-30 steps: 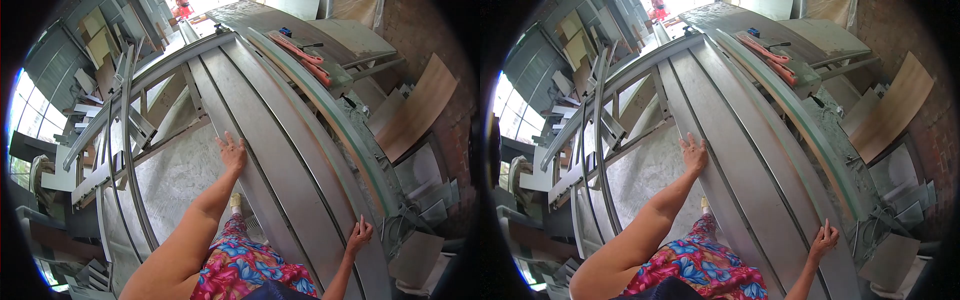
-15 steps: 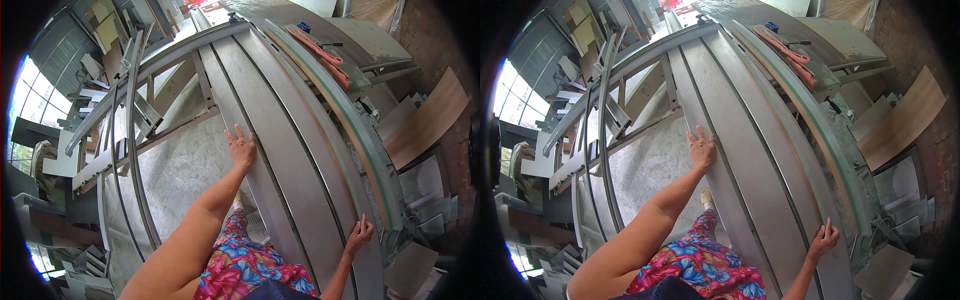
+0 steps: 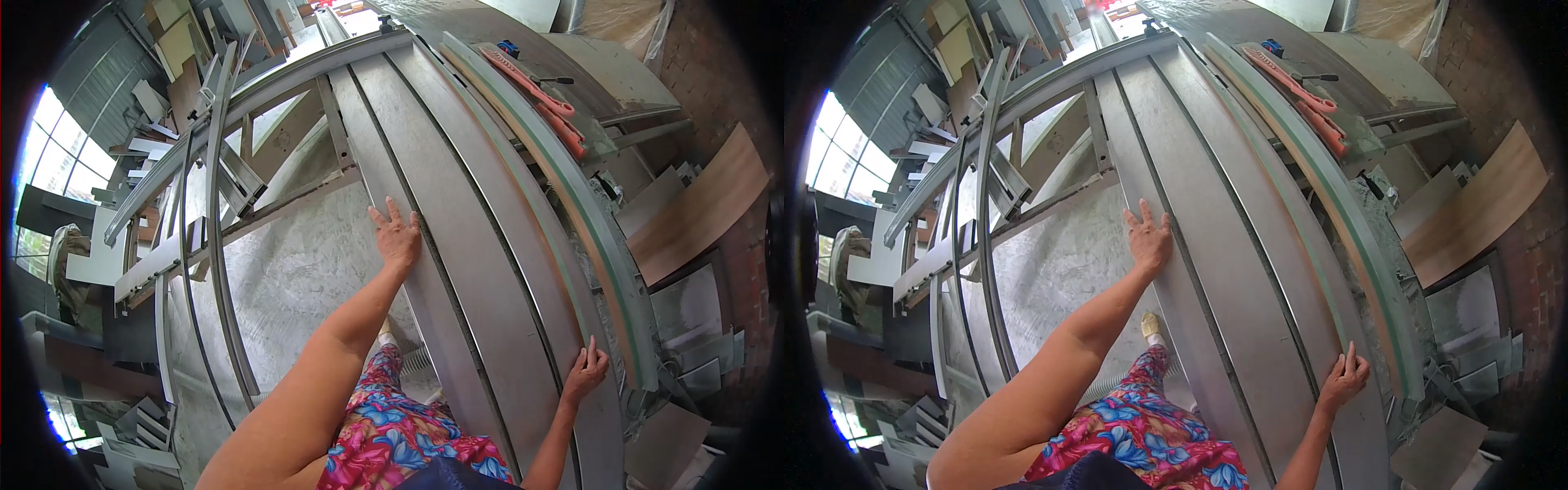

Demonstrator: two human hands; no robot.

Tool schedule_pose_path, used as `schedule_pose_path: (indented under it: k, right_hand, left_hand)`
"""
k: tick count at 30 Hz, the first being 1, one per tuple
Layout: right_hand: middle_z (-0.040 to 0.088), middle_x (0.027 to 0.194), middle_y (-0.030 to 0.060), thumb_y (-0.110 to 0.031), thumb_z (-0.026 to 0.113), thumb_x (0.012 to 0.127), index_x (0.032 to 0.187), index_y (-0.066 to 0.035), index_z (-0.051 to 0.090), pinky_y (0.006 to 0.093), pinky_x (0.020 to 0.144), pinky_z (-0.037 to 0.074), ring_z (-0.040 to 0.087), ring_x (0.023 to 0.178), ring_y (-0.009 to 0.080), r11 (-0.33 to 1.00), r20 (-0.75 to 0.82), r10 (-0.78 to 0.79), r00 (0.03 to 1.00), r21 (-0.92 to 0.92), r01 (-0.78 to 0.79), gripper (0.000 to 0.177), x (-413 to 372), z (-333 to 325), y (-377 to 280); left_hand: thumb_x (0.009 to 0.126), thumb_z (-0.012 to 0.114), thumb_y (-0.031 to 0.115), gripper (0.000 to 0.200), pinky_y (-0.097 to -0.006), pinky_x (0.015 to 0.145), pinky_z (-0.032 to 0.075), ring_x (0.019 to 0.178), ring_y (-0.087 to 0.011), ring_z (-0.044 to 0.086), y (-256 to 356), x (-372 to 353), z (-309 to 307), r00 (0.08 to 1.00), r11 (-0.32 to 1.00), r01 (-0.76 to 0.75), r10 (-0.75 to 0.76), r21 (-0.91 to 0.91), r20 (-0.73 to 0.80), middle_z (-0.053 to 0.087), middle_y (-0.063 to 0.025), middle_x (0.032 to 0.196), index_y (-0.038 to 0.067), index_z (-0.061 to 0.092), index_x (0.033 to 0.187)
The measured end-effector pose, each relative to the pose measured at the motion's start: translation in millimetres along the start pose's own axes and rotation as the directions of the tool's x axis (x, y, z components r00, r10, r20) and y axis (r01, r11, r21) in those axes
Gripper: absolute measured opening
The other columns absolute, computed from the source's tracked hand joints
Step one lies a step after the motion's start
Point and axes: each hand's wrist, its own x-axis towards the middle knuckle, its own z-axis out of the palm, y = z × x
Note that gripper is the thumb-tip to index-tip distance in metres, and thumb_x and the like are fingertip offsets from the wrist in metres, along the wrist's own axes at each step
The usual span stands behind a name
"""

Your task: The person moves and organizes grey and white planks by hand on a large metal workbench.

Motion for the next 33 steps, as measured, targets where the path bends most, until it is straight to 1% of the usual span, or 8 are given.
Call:
schedule_pose_path:
  k: [6,9,15,17,21,24,30,33]
  right_hand:
    - [0.048,0.089,0.0021,-0.018,0.059,0.086,0.116,-0.019,0.061,0.0395,0.073,0.042,0.051,0.085,0.0203,0.999,-0.006,-0.048,0.999,0.015,0.048,0.031,27,19,-25]
    - [0.048,0.088,0.0018,-0.018,0.059,0.085,0.117,-0.019,0.061,0.0397,0.073,0.042,0.051,0.084,0.02,0.996,-0.011,-0.081,0.997,0.026,0.081,0.031,44,31,-40]
    - [0.048,0.088,0.0014,-0.019,0.059,0.085,0.117,-0.02,0.061,0.0402,0.075,0.041,0.051,0.084,0.0199,0.99,-0.003,-0.126,0.992,0.069,0.126,0.031,77,55,-70]
    - [0.048,0.088,0.0015,-0.02,0.059,0.085,0.117,-0.02,0.061,0.0403,0.075,0.041,0.051,0.085,0.0201,0.988,-0.014,-0.144,0.989,0.059,0.145,0.031,87,62,-82]
    - [0.049,0.088,0.0018,-0.021,0.06,0.085,0.116,-0.02,0.061,0.0401,0.075,0.041,0.052,0.085,0.0206,0.989,0.006,-0.138,0.99,0.051,0.138,0.031,112,77,-105]
    - [0.049,0.089,0.002,-0.021,0.06,0.085,0.116,-0.02,0.061,0.0406,0.075,0.042,0.052,0.086,0.021,0.989,0.008,-0.144,0.99,0.046,0.143,0.031,127,88,-120]
    - [0.051,0.091,0.002,-0.022,0.06,0.085,0.115,-0.022,0.061,0.042,0.074,0.043,0.053,0.088,0.0216,0.99,0.006,-0.14,0.99,0.019,0.14,0.03,153,111,-147]
    - [0.052,0.091,0.0017,-0.024,0.06,0.085,0.115,-0.023,0.061,0.042,0.074,0.044,0.053,0.089,0.0219,0.993,0.031,-0.114,0.993,-0.037,0.116,0.03,167,118,-167]
  left_hand:
    - [0.087,0.047,0.045,0.067,-0.042,0.087,0.045,0.103,-0.0428,0.052,0,10,2,1.0,1.0,0.007,-0.007,0.001,0.001,0.017,-0.0287,0.142,0.012,0.025,0.141]
    - [0.087,0.045,0.045,0.067,-0.0441,0.092,0.041,0.109,-0.0458,0.048,4,14,-2,0.998,0.999,0.028,-0.025,-0.039,0.063,0.016,-0.0304,0.142,0.011,0.024,0.141]
    - [0.087,0.046,0.045,0.067,-0.0446,0.091,0.042,0.108,-0.0452,0.048,5,25,-3,0.997,0.998,0.047,-0.044,-0.039,0.067,0.015,-0.0295,0.143,0.012,0.024,0.142]
    - [0.086,0.048,0.045,0.067,-0.0443,0.088,0.044,0.105,-0.0442,0.05,3,30,2,0.999,0.999,0.037,-0.035,-0.039,0.027,0.016,-0.0281,0.143,0.013,0.026,0.141]
    - [0.085,0.05,0.045,0.067,-0.044,0.085,0.046,0.104,-0.0441,0.05,6,43,6,0.999,0.997,0.043,-0.043,-0.056,0.017,0.016,-0.0273,0.143,0.013,0.027,0.14]
    - [0.087,0.048,0.044,0.067,-0.0442,0.089,0.043,0.107,-0.0447,0.048,8,49,4,0.998,0.998,0.042,-0.04,-0.054,0.047,0.014,-0.0284,0.143,0.013,0.023,0.142]
    - [0.087,0.048,0.043,0.068,-0.0445,0.09,0.043,0.107,-0.0456,0.048,10,64,3,0.996,0.997,0.046,-0.041,-0.062,0.081,0.013,-0.0298,0.143,0.011,0.023,0.142]
    - [0.086,0.049,0.044,0.069,-0.0423,0.085,0.046,0.1,-0.0426,0.05,6,76,14,1.0,0.999,0.015,-0.014,-0.037,0.014,0.013,-0.0282,0.143,0.012,0.023,0.142]
